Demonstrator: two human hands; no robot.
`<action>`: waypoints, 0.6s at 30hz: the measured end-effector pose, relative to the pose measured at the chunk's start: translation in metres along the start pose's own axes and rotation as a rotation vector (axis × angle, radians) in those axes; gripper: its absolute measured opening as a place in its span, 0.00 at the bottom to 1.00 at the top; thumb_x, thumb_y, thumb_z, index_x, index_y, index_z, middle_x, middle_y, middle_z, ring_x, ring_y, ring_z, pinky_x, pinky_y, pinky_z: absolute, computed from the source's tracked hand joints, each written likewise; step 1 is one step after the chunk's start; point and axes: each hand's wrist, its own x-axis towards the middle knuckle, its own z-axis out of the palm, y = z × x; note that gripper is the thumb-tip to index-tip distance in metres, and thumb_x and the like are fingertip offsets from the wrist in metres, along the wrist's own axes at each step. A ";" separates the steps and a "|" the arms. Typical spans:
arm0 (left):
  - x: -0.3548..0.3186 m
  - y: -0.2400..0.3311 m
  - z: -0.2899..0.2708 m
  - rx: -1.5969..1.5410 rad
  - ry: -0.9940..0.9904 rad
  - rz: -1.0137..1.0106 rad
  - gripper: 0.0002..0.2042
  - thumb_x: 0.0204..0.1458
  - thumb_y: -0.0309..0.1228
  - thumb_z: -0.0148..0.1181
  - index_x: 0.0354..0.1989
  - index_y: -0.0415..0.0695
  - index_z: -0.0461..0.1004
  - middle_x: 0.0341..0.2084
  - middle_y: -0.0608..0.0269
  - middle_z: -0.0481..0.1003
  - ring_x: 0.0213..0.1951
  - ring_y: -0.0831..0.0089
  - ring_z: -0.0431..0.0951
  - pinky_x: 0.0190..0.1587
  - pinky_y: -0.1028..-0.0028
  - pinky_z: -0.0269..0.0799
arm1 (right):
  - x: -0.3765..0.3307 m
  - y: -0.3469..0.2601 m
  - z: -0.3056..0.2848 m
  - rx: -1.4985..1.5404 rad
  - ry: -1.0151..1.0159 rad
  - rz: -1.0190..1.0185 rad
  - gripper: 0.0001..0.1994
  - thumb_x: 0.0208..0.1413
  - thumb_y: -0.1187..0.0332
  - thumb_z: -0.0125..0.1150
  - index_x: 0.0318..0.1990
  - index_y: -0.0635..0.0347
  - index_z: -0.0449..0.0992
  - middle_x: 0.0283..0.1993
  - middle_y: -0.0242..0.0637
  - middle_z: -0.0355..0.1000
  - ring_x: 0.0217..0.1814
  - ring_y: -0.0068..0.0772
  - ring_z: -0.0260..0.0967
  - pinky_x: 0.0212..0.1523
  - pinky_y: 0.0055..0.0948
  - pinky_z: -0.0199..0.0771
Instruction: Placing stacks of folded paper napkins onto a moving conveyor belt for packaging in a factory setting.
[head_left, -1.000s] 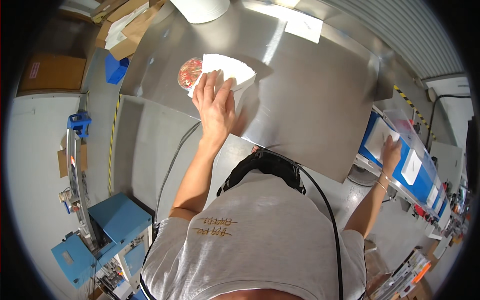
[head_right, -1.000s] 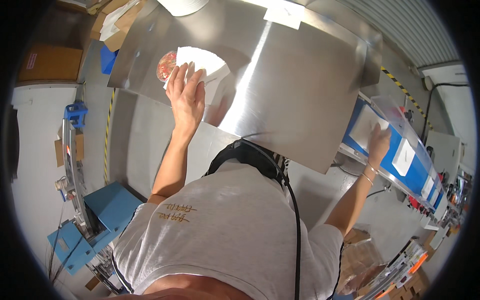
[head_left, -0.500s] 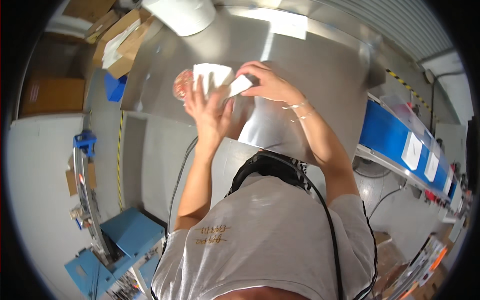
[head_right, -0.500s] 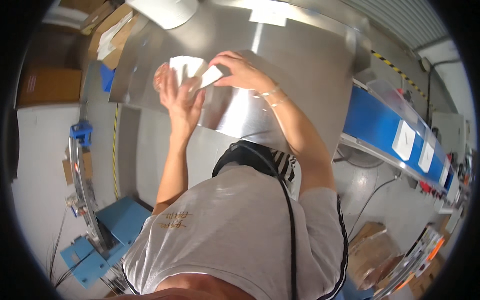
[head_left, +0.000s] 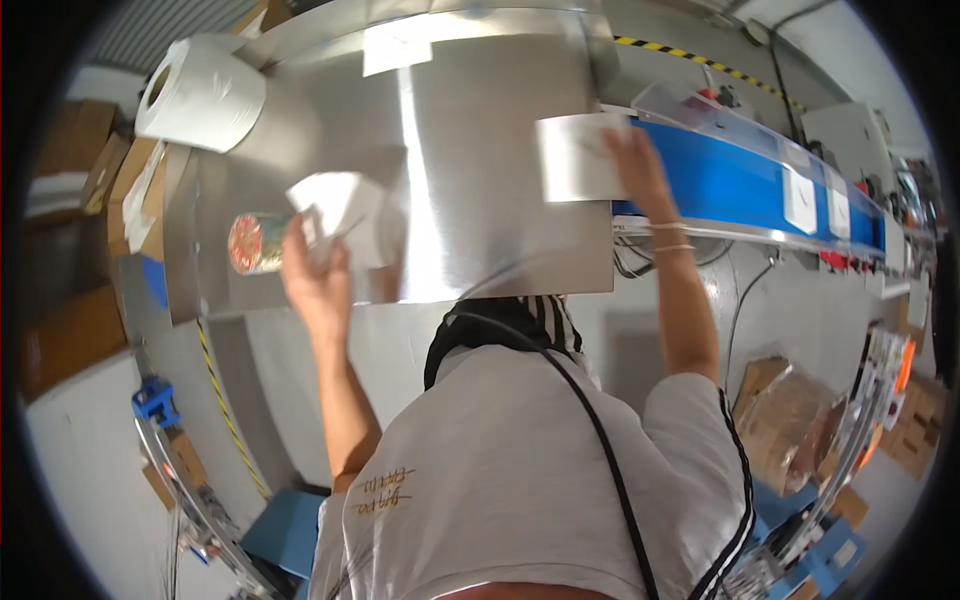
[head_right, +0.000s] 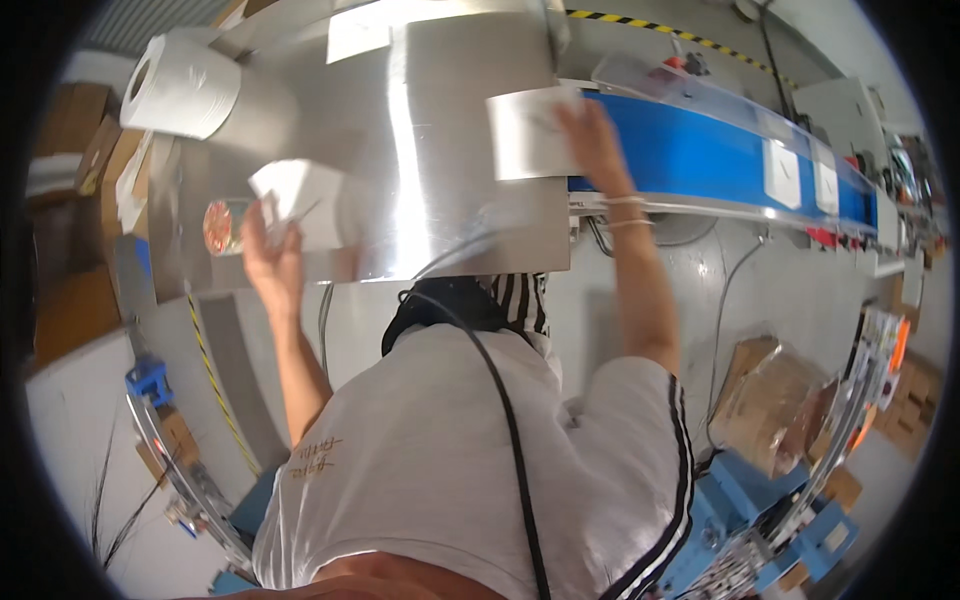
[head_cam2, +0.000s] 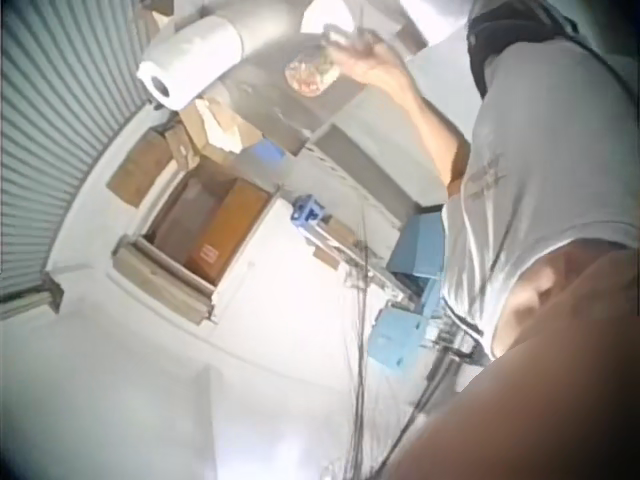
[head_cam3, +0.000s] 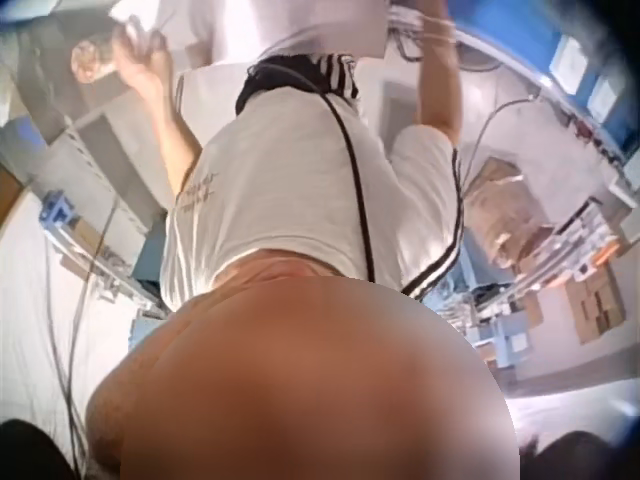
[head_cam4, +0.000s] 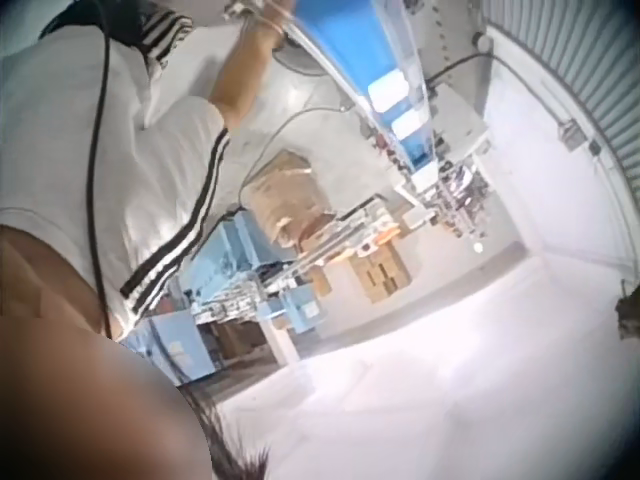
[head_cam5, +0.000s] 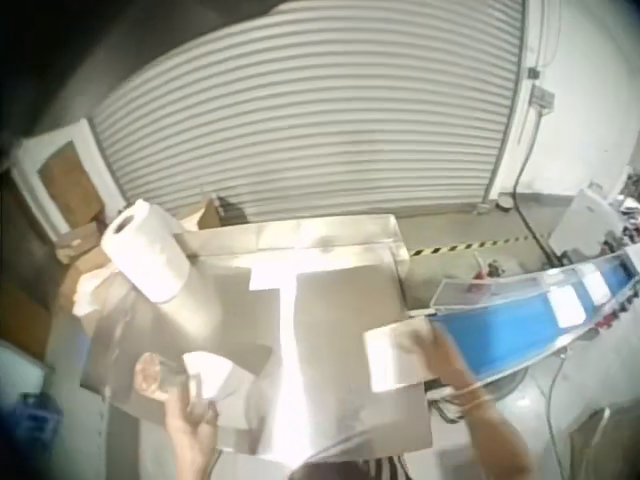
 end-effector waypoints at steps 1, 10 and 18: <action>-0.010 0.021 0.008 0.028 -0.038 -0.015 0.26 0.48 0.17 0.60 0.58 0.42 0.65 0.51 0.50 0.68 0.52 0.62 0.71 0.52 0.65 0.72 | -0.024 -0.039 -0.067 -0.677 0.044 -0.096 0.18 0.66 0.61 0.45 0.59 0.58 0.67 0.57 0.40 0.68 0.55 0.32 0.66 0.58 0.32 0.65; -0.076 0.128 0.095 0.083 -0.231 0.151 0.24 0.46 0.22 0.62 0.55 0.51 0.71 0.49 0.55 0.70 0.51 0.58 0.68 0.52 0.64 0.68 | -0.081 -0.166 -0.095 -2.016 0.862 -0.352 0.28 0.52 0.51 0.65 0.55 0.59 0.70 0.51 0.51 0.72 0.48 0.49 0.71 0.48 0.44 0.71; -0.088 0.124 0.112 0.086 -0.165 0.241 0.20 0.46 0.19 0.61 0.48 0.55 0.79 0.57 0.54 0.65 0.58 0.58 0.63 0.56 0.63 0.67 | -0.091 -0.110 0.049 -1.055 -0.214 -0.352 0.34 0.43 0.67 0.74 0.60 0.54 0.66 0.57 0.35 0.69 0.54 0.33 0.69 0.51 0.32 0.71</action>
